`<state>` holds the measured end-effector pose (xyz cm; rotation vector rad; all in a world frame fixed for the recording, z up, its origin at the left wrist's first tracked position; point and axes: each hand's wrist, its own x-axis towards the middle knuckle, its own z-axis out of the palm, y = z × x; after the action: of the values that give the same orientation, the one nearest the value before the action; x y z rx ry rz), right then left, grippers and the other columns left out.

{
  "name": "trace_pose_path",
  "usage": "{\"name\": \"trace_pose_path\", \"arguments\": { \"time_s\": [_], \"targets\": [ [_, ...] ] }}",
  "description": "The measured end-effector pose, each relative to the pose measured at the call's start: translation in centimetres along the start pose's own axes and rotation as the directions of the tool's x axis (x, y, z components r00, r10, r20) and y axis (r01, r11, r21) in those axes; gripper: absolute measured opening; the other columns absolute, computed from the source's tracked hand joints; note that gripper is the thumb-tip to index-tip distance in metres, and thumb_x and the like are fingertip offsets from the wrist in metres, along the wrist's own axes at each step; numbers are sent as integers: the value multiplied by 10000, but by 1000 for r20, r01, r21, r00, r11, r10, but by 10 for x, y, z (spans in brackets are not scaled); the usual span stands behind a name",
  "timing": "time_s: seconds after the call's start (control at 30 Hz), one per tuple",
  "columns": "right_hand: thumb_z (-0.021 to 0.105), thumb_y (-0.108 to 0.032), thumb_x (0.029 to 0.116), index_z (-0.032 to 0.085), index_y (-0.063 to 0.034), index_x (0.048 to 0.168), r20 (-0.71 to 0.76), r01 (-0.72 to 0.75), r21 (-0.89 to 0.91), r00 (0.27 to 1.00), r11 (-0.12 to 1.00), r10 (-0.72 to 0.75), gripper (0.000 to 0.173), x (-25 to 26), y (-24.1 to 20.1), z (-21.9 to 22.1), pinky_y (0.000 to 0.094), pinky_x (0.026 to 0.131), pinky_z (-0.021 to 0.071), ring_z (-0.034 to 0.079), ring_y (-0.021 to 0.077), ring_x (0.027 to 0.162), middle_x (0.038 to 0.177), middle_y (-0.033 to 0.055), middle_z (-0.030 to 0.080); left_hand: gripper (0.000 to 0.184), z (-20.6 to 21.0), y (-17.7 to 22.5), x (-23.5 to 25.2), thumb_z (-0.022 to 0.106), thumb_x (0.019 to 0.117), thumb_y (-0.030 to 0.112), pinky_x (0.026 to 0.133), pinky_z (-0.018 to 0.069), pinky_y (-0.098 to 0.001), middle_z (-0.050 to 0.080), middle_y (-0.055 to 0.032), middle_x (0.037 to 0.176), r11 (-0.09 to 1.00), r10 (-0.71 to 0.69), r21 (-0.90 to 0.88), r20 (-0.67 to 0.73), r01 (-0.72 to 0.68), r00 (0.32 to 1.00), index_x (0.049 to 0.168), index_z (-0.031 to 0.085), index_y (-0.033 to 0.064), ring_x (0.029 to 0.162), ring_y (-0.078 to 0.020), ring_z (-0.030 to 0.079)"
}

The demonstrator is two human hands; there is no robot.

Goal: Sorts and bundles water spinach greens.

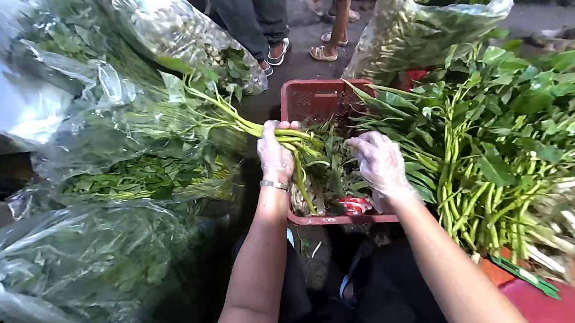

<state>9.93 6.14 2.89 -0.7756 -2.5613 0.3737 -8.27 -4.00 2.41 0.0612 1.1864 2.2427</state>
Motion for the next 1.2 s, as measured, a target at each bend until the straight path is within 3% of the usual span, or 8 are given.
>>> {"name": "trace_pose_path", "arguments": {
  "time_s": [0.07,0.23,0.37,0.53,0.67,0.87,1.07,1.2],
  "targets": [
    [606,-168,1022,690,-92,1331,81,-105,-15,991,994,105,329,-1,3,-3,656,965,448,590,442,1209,1314,222,632,266,2,0,-4,407,1089,267,840,614,-347,718,-18,879,1000,7,24,25,-7,1000,985,606,124,838,-160,733],
    [690,-437,952,756,-80,1056,-27,52,107,998,993,-49,377,11,-48,-1,567,858,522,674,344,1003,1031,150,710,419,5,-13,-10,309,1123,384,817,616,-337,747,-21,931,979,86,179,79,-99,993,1101,612,96,856,-142,740],
    [648,-201,970,757,-45,959,-178,106,213,982,971,-68,191,19,-50,34,516,786,529,699,310,913,945,141,724,415,10,-16,-15,285,1132,348,835,617,-334,744,-22,897,971,148,178,81,-161,986,1069,602,88,845,-146,745],
    [616,-270,1021,666,-18,1054,-15,-363,464,909,808,417,259,4,-19,26,449,842,544,663,223,944,1039,129,688,325,6,-5,10,349,1121,226,780,623,-355,690,-68,776,984,134,-97,-153,-150,979,951,563,51,760,-184,728],
    [587,-348,1042,659,-106,1347,376,-358,63,873,931,310,396,-3,2,34,657,1009,470,610,419,1220,1312,202,645,290,7,-1,9,352,1114,200,808,621,-376,689,-83,798,975,122,-166,-169,-151,978,948,543,59,801,-201,731],
    [668,-262,997,609,-44,1356,338,-420,699,907,579,250,424,6,-56,48,432,999,546,668,198,1129,1264,138,677,313,16,-25,-4,345,1121,226,837,611,-351,723,-69,894,980,112,-159,-76,-123,991,1010,585,59,890,-179,735],
    [640,-302,1014,697,-26,1214,314,-338,489,928,804,200,346,21,-49,46,537,1002,493,673,312,1103,1132,186,718,195,17,-28,-6,428,1034,120,752,605,-359,651,-63,777,972,21,-228,-120,-48,993,875,536,90,749,-182,692],
    [656,-165,991,632,22,1289,405,-505,505,855,700,324,353,27,-58,47,519,1052,469,626,336,1193,1241,230,665,229,15,-30,-10,414,1038,182,696,591,-326,611,-19,712,956,-6,-293,-78,-17,997,847,533,138,677,-147,660]
  ]
}}
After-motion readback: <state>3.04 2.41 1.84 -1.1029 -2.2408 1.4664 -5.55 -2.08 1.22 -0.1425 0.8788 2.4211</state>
